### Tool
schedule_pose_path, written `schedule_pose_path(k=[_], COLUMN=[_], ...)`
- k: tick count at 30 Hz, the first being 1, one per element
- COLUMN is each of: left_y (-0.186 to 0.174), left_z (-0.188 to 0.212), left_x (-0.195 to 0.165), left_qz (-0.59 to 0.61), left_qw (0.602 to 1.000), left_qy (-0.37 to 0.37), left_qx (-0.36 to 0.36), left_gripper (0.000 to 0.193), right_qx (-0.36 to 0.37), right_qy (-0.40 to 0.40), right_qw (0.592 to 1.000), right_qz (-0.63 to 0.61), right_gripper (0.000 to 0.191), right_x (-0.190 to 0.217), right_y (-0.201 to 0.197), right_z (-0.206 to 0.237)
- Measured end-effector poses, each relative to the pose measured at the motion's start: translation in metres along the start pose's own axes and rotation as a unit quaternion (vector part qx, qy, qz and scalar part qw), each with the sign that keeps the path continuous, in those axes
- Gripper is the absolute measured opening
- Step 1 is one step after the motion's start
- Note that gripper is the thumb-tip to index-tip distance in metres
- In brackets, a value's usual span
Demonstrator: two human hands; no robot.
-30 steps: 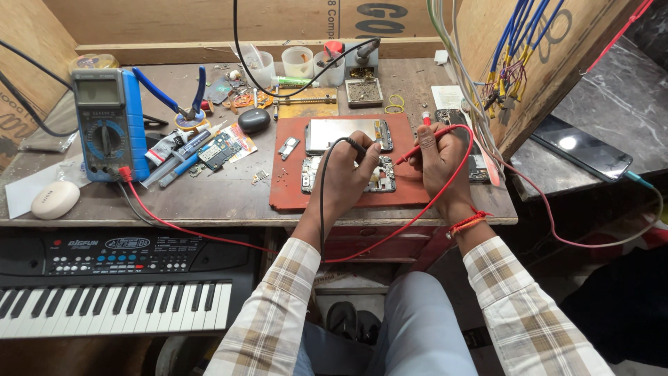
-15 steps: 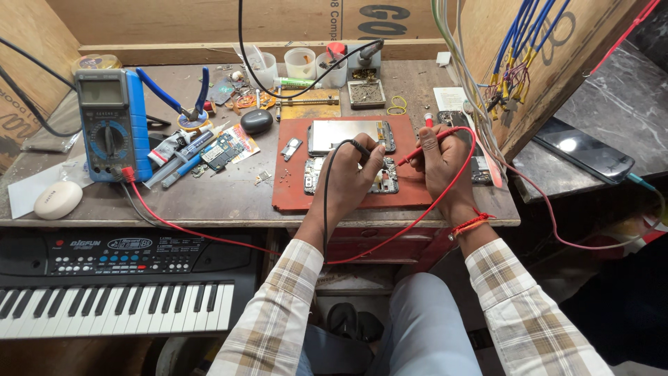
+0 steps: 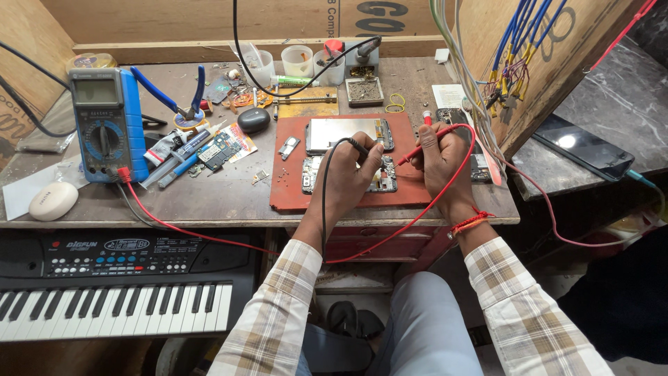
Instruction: The person uses a multimeter to test points on a disassembled mobile phone motherboard. They systematically move the multimeter probes across different components on the board while seated at a workbench.
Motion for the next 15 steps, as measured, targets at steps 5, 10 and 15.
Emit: schedule_pose_path(k=[5, 10, 15], left_y=[-0.0003, -0.0012, -0.0011], left_z=[-0.0001, 0.0012, 0.0008], left_x=[0.001, 0.0025, 0.0021], left_qz=[-0.019, -0.017, -0.045], left_qw=[1.0, 1.0, 0.999], left_qy=[0.01, -0.003, -0.012], left_qx=[-0.017, -0.026, -0.025], left_gripper=[0.022, 0.021, 0.022], right_qx=[-0.031, -0.02, -0.018], right_qy=[-0.01, 0.003, 0.003], right_qw=[0.999, 1.0, 1.0], right_qz=[-0.021, -0.001, -0.014], right_gripper=[0.038, 0.039, 0.039], right_x=[-0.0008, -0.0022, -0.0013], right_y=[-0.0022, -0.0019, -0.0021], right_z=[0.0012, 0.0003, 0.0005])
Point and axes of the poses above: each hand's wrist, its own z-axis away from the middle knuckle, its own y-axis out of the palm, x = y × z, the point moved 5 cm from there along -z, towards the middle knuckle, and after that the axes turned 5 degrees about x, right-handed, at the moved point
